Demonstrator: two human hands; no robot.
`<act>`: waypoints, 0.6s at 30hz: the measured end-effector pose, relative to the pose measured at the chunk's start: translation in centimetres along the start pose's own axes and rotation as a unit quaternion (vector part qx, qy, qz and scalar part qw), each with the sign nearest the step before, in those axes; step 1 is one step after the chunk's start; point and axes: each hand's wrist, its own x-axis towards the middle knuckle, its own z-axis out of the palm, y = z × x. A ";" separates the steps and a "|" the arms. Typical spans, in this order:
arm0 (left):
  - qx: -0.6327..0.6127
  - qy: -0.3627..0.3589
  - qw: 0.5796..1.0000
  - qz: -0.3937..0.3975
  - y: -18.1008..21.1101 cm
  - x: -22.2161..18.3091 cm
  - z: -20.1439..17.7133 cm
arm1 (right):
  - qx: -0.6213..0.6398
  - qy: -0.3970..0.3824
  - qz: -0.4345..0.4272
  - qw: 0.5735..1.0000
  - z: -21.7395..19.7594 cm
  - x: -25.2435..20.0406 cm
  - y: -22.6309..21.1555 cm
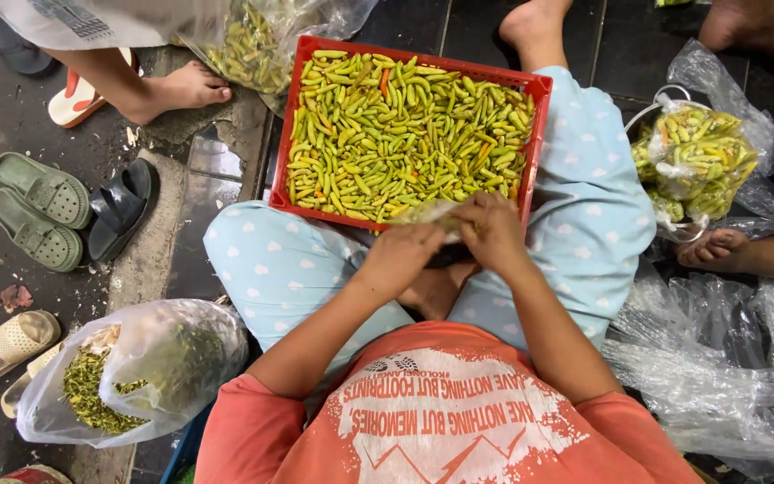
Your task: The person picks small green peppers from a red plastic crate and places them into clear plastic bags by hand.
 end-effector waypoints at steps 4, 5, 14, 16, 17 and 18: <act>-0.001 -0.038 0.997 -0.072 -4.4 -1.3 8.3 | 0.375 -0.038 0.120 0.919 -1.3 3.1 0.3; -0.003 -0.017 0.996 -0.086 -5.1 -0.9 7.4 | 0.311 -0.062 0.089 0.944 -1.8 4.2 0.0; 0.007 0.128 0.981 -0.147 -7.3 0.6 7.4 | -0.118 -0.208 0.033 0.971 2.8 6.9 -2.0; -0.003 0.155 0.978 -0.139 -8.1 0.3 9.7 | -0.133 -0.200 0.032 0.970 2.6 6.8 -2.1; -0.023 0.171 0.975 -0.140 -8.7 0.1 11.4 | -0.116 -0.200 0.035 0.972 2.3 6.9 -2.0; -0.042 0.187 0.971 -0.140 -9.3 -0.1 13.1 | -0.100 -0.200 0.037 0.974 2.1 7.1 -1.9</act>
